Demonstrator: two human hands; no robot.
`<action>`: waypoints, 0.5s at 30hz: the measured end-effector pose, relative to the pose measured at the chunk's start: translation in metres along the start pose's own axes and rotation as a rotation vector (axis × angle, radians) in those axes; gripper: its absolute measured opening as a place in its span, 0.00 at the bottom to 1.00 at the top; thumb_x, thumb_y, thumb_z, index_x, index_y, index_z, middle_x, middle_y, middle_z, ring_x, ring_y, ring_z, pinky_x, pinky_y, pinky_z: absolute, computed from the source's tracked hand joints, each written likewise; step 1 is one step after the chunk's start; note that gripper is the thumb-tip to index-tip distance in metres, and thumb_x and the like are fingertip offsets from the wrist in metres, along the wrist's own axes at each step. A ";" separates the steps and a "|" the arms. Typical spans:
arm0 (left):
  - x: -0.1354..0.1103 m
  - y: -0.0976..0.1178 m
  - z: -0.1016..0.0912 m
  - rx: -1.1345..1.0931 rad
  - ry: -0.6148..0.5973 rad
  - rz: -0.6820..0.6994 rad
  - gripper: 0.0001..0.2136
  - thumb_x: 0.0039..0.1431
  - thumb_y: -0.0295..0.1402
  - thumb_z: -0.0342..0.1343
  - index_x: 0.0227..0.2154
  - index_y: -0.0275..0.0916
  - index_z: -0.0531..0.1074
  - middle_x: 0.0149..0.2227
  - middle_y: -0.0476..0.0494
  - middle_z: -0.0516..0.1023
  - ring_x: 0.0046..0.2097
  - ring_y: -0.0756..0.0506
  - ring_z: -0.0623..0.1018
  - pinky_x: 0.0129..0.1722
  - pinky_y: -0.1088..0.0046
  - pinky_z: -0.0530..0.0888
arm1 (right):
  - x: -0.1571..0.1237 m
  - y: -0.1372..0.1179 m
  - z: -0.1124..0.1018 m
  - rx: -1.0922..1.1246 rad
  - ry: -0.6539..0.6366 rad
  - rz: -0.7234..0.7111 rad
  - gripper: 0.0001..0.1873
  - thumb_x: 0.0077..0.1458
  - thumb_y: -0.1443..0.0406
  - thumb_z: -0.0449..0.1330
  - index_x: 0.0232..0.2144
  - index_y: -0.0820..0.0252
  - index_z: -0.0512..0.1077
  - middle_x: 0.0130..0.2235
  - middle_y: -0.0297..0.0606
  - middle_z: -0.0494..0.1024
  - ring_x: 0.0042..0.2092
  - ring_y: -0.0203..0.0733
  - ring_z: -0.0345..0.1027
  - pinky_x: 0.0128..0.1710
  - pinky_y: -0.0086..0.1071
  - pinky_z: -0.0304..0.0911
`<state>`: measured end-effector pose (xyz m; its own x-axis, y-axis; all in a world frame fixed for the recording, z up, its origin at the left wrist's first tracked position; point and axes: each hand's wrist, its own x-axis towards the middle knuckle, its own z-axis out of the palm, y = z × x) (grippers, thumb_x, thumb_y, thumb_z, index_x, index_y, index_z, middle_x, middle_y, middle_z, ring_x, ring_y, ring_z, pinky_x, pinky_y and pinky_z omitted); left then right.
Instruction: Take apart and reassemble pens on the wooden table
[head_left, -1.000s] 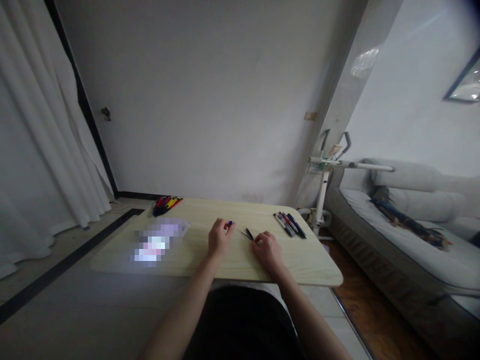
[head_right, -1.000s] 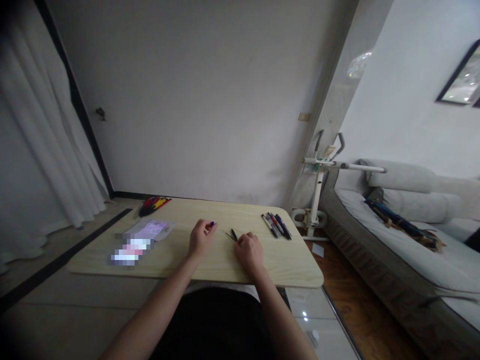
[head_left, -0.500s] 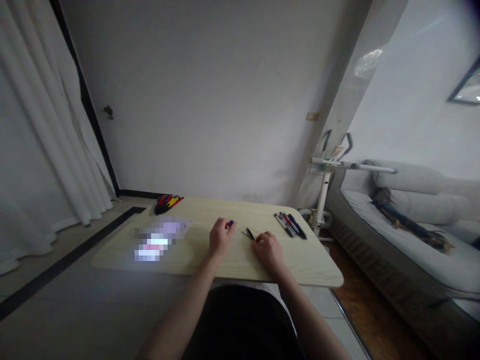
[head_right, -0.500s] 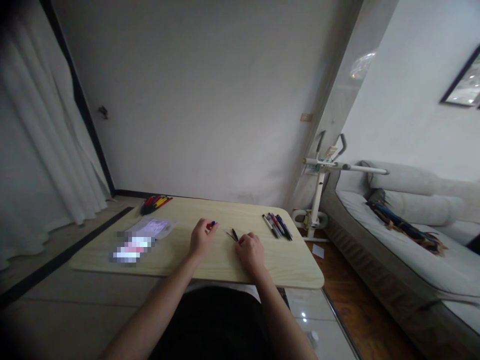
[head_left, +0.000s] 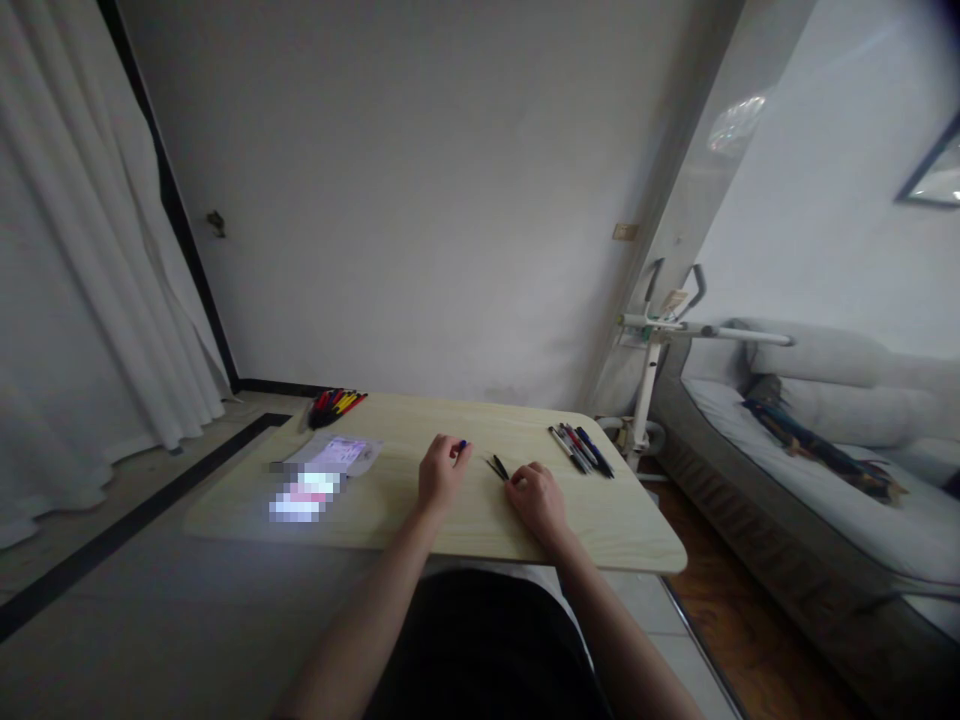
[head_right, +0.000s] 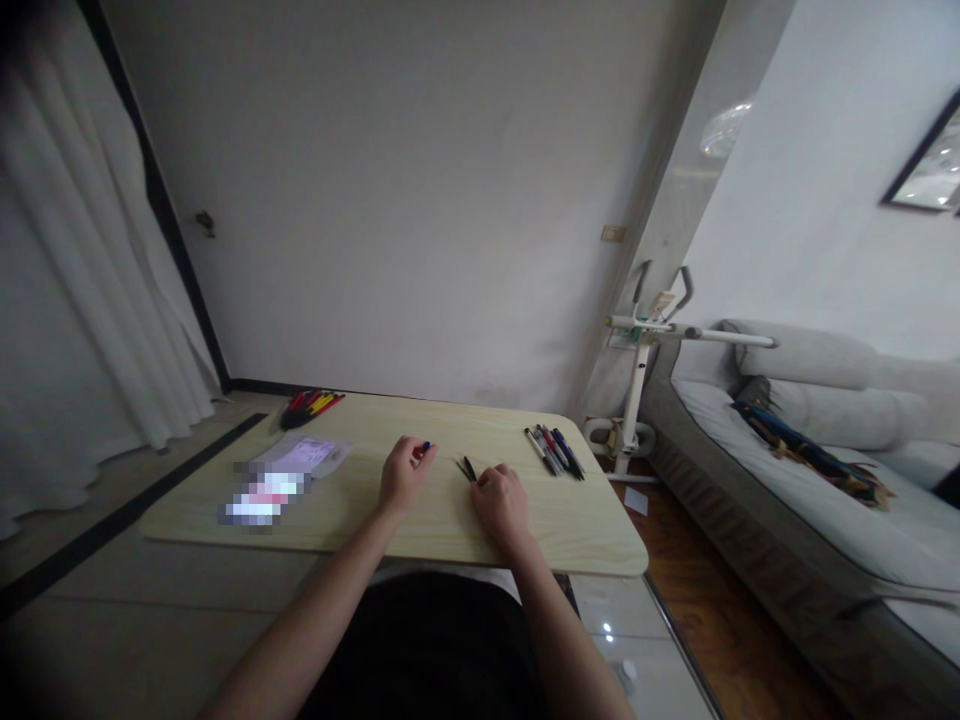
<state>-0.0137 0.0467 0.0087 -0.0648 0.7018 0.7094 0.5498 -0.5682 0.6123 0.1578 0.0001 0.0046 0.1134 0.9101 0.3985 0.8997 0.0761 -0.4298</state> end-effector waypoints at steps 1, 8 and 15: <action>0.000 0.000 0.000 0.000 -0.002 0.000 0.06 0.53 0.35 0.51 0.26 0.39 0.65 0.27 0.49 0.68 0.29 0.51 0.68 0.28 0.77 0.66 | 0.000 0.000 0.000 -0.004 -0.002 0.004 0.05 0.46 0.67 0.55 0.24 0.59 0.72 0.32 0.38 0.71 0.37 0.37 0.64 0.37 0.26 0.55; 0.000 -0.001 0.001 -0.004 0.005 0.000 0.06 0.53 0.36 0.51 0.26 0.39 0.65 0.27 0.48 0.68 0.28 0.52 0.68 0.28 0.77 0.66 | 0.001 -0.001 0.000 -0.012 0.002 0.003 0.05 0.47 0.67 0.55 0.24 0.59 0.71 0.32 0.38 0.70 0.37 0.37 0.63 0.37 0.26 0.55; 0.000 -0.001 0.002 -0.017 -0.004 -0.011 0.06 0.53 0.35 0.51 0.27 0.39 0.65 0.27 0.49 0.67 0.28 0.51 0.68 0.28 0.76 0.66 | 0.002 -0.001 0.001 -0.032 -0.009 0.013 0.05 0.46 0.67 0.55 0.24 0.59 0.72 0.32 0.38 0.70 0.37 0.37 0.63 0.37 0.26 0.55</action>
<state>-0.0131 0.0480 0.0075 -0.0668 0.7097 0.7013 0.5346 -0.5680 0.6258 0.1568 0.0019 0.0054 0.1211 0.9147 0.3856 0.9112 0.0517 -0.4088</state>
